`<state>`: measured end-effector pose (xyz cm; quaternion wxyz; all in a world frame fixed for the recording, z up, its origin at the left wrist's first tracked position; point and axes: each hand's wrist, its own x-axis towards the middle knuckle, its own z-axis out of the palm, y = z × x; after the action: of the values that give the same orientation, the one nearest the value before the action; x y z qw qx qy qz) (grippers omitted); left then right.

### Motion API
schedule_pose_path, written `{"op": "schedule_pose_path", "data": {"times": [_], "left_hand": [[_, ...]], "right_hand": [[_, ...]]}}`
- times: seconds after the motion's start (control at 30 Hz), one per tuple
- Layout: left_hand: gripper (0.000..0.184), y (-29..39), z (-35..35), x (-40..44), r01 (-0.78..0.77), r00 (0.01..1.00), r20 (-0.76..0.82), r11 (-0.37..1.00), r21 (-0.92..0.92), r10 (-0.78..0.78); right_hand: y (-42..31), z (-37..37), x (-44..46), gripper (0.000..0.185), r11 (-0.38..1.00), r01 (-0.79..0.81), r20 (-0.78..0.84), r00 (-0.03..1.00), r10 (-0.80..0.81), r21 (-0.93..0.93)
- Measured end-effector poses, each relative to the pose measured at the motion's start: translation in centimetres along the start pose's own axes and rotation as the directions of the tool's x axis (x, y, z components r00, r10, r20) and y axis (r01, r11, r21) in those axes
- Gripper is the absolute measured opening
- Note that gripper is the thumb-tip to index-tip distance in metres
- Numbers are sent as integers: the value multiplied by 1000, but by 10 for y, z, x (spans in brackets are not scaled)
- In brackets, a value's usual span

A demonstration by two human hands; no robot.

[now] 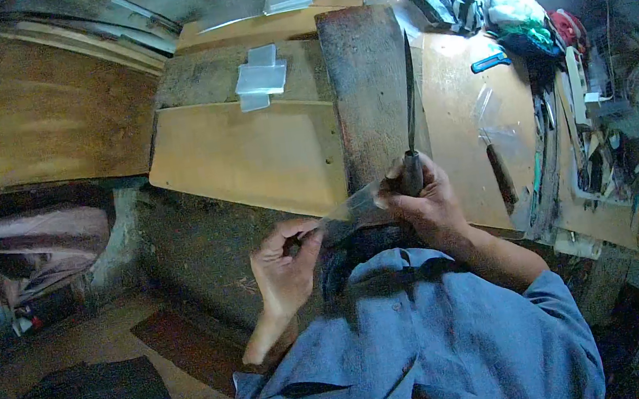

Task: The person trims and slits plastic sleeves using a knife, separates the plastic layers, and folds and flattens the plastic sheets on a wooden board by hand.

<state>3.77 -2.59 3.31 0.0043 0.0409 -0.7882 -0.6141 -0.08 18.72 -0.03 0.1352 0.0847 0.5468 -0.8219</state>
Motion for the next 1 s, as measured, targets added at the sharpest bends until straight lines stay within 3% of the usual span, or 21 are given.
{"op": "schedule_pose_path", "data": {"times": [0.07, 0.1, 0.13, 0.17, 0.2, 0.23, 0.27, 0.3, 0.43, 0.5, 0.67, 0.83, 0.87, 0.9, 0.93, 0.97, 1.0], "left_hand": [[15, 0, 2, -2, -150, 988, -14, 986, 69, 151], [15, 3, 4, 0, -152, 988, -8, 986, 68, 153], [19, 7, 4, 2, -272, 962, 22, 954, 123, 272], [23, 10, 6, 3, -388, 921, 57, 905, 173, 385], [23, 11, 6, 5, -391, 920, 61, 904, 171, 387], [26, 11, 6, 7, -459, 887, 112, 880, 125, 447], [29, 11, 6, 8, -521, 848, 160, 850, 76, 505], [31, 7, 7, 8, -541, 832, 189, 838, 71, 521], [38, 6, 8, 8, -600, 782, 277, 794, 93, 558], [38, 9, 10, 7, -584, 791, 281, 808, 80, 544], [38, 6, 12, 5, -567, 810, 245, 819, 91, 533], [26, 0, 15, 1, -484, 865, 228, 865, 136, 448], [26, -3, 17, -3, -486, 864, 228, 864, 135, 450], [20, -4, 21, -10, -254, 955, 142, 966, -47, 259], [15, -4, 25, -14, -12, 995, 98, 970, -244, 37], [10, 0, 30, -15, 210, 978, 80, 908, -362, -194], [10, -1, 35, -15, 209, 978, 79, 908, -362, -193]], "right_hand": [[-1, -5, -3, 25, 999, 40, 7, 999, -40, 0], [-2, -8, -5, 22, 997, 77, 18, 997, -77, -2], [-3, -9, -7, 22, 997, 80, 13, 997, -80, -1], [-5, -11, -10, 20, 998, -13, -13, 1000, 14, 53], [-7, -12, -12, 18, 988, -106, -34, 993, 110, 110], [-13, -12, -15, 18, 988, -102, -38, 994, 107, 111], [-21, -12, -18, 19, 948, -194, -30, 978, 208, 251], [-25, -12, -20, 21, 880, -279, -6, 953, 304, 384], [-17, -21, -23, 24, 853, -261, 53, 963, 266, 452], [-17, -22, -24, 30, 956, -205, 64, 979, 196, 211], [-33, -13, -29, 36, 955, -239, 11, 970, 241, 178], [-27, -19, -31, 36, 953, -260, 68, 965, 252, 157], [-27, -19, -31, 37, 932, -255, 44, 967, 253, 256], [-27, -19, -32, 37, 903, -246, 19, 966, 256, 353], [-25, -20, -31, 37, 903, -245, 18, 967, 255, 352], [-21, -23, -29, 37, 930, -160, 43, 987, 155, 332], [-17, -25, -28, 38, 947, -73, 70, 996, 54, 314]]}}
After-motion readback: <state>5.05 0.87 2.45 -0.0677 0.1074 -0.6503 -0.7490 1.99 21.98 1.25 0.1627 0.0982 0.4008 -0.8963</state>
